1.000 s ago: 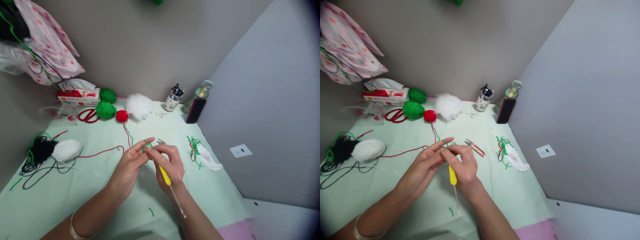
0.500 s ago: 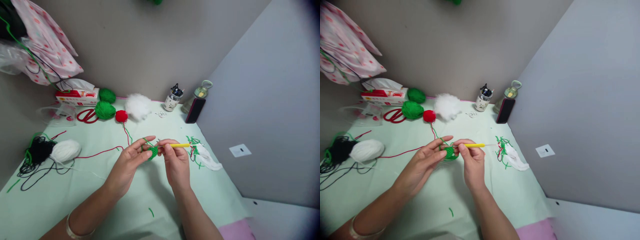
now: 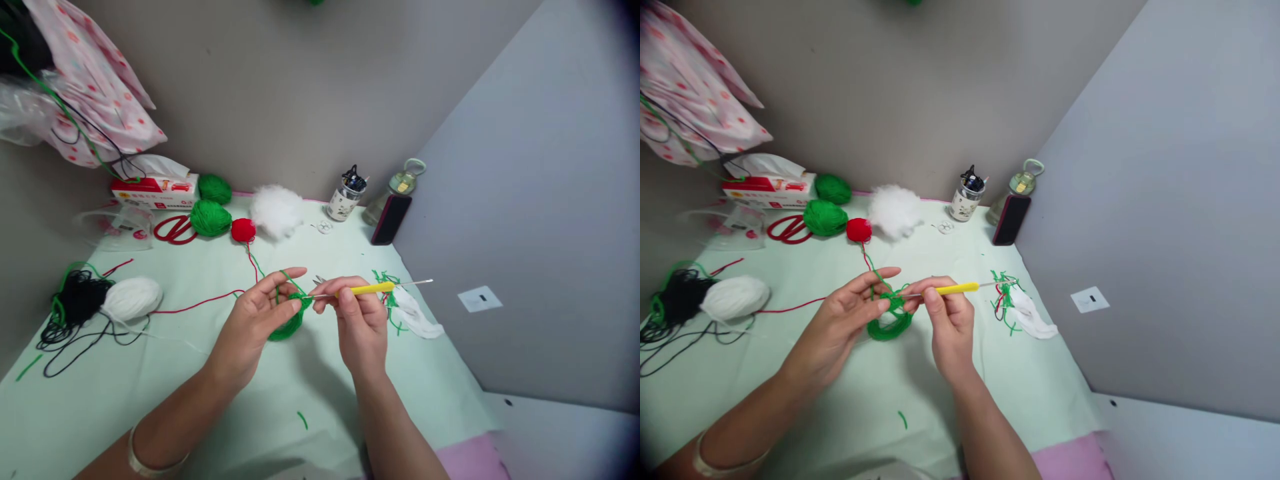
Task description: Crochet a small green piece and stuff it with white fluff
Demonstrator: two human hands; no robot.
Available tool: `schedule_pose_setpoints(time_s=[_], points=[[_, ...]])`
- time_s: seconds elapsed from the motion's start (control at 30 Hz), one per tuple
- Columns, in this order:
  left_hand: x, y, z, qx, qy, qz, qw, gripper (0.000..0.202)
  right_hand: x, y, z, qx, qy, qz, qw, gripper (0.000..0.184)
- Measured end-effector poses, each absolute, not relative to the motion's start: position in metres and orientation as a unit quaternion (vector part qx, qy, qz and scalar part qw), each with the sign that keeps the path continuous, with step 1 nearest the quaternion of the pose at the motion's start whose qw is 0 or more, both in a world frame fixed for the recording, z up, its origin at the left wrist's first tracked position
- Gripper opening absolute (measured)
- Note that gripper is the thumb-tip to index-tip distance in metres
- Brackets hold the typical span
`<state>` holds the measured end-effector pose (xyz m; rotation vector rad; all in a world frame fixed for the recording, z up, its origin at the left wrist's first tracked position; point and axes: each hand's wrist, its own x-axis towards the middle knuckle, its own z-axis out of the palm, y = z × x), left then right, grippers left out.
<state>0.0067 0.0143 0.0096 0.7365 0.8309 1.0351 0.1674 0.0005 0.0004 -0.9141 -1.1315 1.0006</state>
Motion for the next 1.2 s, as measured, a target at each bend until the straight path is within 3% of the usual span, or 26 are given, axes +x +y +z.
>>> schedule_pose_setpoints(time_s=[0.23,0.37,0.5,0.67,0.87,1.2], points=[[0.006,0.013,0.006,0.365,0.392,0.476,0.697,0.036,0.170,-0.005,0.004,-0.411,-0.611,0.308,0.603,0.021],[0.010,0.010,0.003,0.371,0.402,0.490,0.679,0.039,0.167,-0.008,-0.001,-0.399,-0.730,0.126,0.541,0.027],[0.014,0.008,0.004,0.304,0.356,0.468,0.749,0.049,0.161,-0.009,-0.008,-0.404,-0.743,-0.045,0.531,0.030],[0.014,0.012,0.009,0.239,0.306,0.434,0.813,0.046,0.160,-0.007,-0.009,-0.405,-0.673,0.074,0.614,0.030],[0.011,0.014,0.007,0.280,0.336,0.457,0.775,0.052,0.160,-0.007,-0.008,-0.408,-0.615,0.174,0.652,0.025],[0.012,0.011,0.001,0.365,0.384,0.492,0.691,0.050,0.160,-0.007,-0.009,-0.415,-0.625,0.170,0.639,0.026]])
